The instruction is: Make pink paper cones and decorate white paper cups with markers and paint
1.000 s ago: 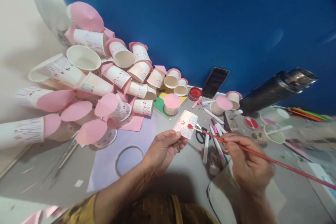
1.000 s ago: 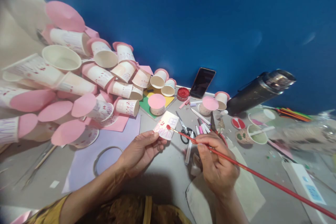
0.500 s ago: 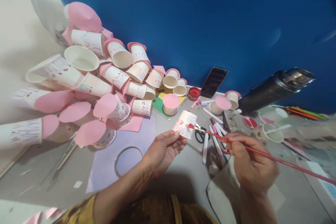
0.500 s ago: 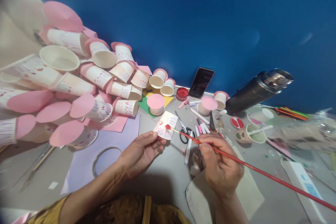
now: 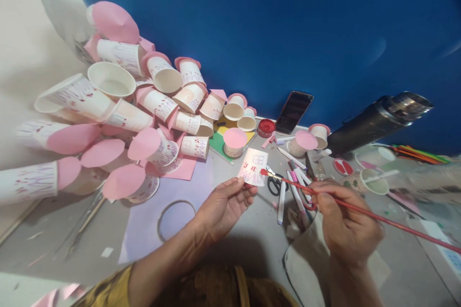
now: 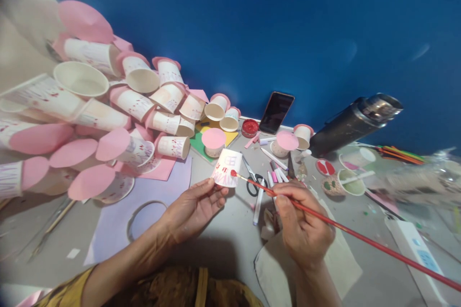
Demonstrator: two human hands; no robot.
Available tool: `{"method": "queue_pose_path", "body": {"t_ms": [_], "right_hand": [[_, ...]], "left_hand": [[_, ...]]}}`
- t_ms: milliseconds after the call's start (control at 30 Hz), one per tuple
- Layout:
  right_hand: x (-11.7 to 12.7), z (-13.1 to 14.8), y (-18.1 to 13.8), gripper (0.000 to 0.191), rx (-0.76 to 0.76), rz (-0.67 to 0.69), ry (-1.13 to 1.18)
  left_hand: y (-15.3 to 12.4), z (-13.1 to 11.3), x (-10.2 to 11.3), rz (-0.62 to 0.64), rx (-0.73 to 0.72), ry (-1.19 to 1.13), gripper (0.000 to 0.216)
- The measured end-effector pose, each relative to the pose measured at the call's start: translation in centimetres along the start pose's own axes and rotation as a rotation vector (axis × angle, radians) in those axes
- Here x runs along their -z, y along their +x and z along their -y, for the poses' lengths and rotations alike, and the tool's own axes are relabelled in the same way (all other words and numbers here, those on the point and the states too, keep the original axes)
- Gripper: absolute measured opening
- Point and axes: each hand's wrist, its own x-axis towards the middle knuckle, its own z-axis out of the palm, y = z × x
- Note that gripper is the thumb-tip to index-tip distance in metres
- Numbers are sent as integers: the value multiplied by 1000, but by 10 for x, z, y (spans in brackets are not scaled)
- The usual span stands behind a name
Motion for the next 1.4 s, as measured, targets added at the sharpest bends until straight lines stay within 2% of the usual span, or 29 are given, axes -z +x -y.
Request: {"method": "queue_pose_path", "body": {"t_ms": [233, 467, 700, 833, 1067, 1267, 1400], "right_hand": [[2, -1, 0, 8, 18, 41, -20], [-3, 1, 0, 8, -63, -119, 94], [-1, 0, -2, 9, 44, 23, 14], [0, -1, -2, 11, 42, 88, 23], [0, 0, 0, 11, 46, 6, 33], [-2, -3, 0, 10, 66, 54, 41], [-2, -2, 0, 11, 69, 28, 28]], "left_hand": [[-2, -1, -5, -32, 16, 0, 18], [-2, -3, -4, -48, 33, -32, 20], [-3, -2, -7, -51, 29, -28, 21], [-3, -2, -7, -36, 22, -30, 22], [-2, -2, -5, -40, 18, -29, 23], [-4, -1, -5, -40, 22, -14, 23], [-4, -2, -6, -48, 24, -17, 22]]}}
